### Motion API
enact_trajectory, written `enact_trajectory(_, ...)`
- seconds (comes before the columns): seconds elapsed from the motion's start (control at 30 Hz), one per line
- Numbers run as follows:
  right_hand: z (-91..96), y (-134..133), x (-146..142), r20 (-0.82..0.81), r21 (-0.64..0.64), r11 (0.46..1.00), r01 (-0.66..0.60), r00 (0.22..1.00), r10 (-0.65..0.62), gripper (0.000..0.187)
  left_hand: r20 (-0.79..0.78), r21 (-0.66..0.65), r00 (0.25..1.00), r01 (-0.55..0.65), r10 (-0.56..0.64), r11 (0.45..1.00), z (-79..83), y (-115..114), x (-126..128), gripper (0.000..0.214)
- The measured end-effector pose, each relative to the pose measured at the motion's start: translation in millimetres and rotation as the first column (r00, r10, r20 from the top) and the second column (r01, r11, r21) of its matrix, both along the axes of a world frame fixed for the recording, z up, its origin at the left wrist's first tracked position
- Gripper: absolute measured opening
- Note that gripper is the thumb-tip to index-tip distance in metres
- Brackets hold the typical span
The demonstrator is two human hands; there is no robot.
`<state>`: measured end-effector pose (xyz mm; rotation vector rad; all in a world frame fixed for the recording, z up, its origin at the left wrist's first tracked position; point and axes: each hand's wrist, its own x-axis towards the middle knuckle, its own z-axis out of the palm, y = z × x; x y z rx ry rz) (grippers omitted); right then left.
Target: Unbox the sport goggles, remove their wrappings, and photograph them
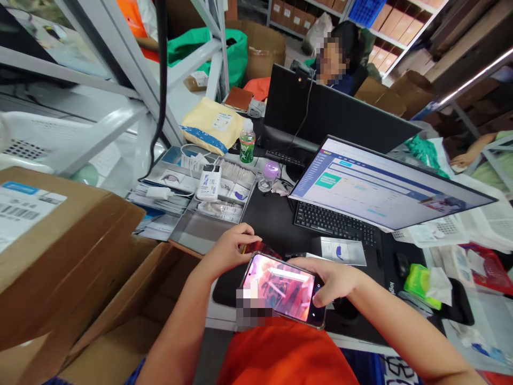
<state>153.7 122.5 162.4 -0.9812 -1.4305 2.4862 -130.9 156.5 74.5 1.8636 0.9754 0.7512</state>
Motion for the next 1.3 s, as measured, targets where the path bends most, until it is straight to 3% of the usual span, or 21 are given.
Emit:
enact_trajectory(0.47, 12.9, -6.1, 3.1, 0.010, 0.005, 1.000, 0.028, 1.000, -0.028, 0.074, -0.001, -0.026, 1.000, -0.009, 0.009, 1.000, 1.8, 1.3, 2.2, 0.020)
enact_trajectory(0.77, 27.3, -4.7, -1.3, -0.014, 0.050, 0.998, 0.033, 0.999, -0.032, 0.071, 0.011, 0.020, 1.000, 0.004, -0.004, 1.000, -7.6, 3.4, -1.5, 0.026)
enact_trajectory(1.3, 26.4, -5.9, -0.1, -0.017, 0.023, 0.997, 0.075, 0.997, -0.074, 0.066, -0.019, -0.027, 1.000, -0.022, 0.022, 0.999, -2.6, 4.5, 0.2, 0.027)
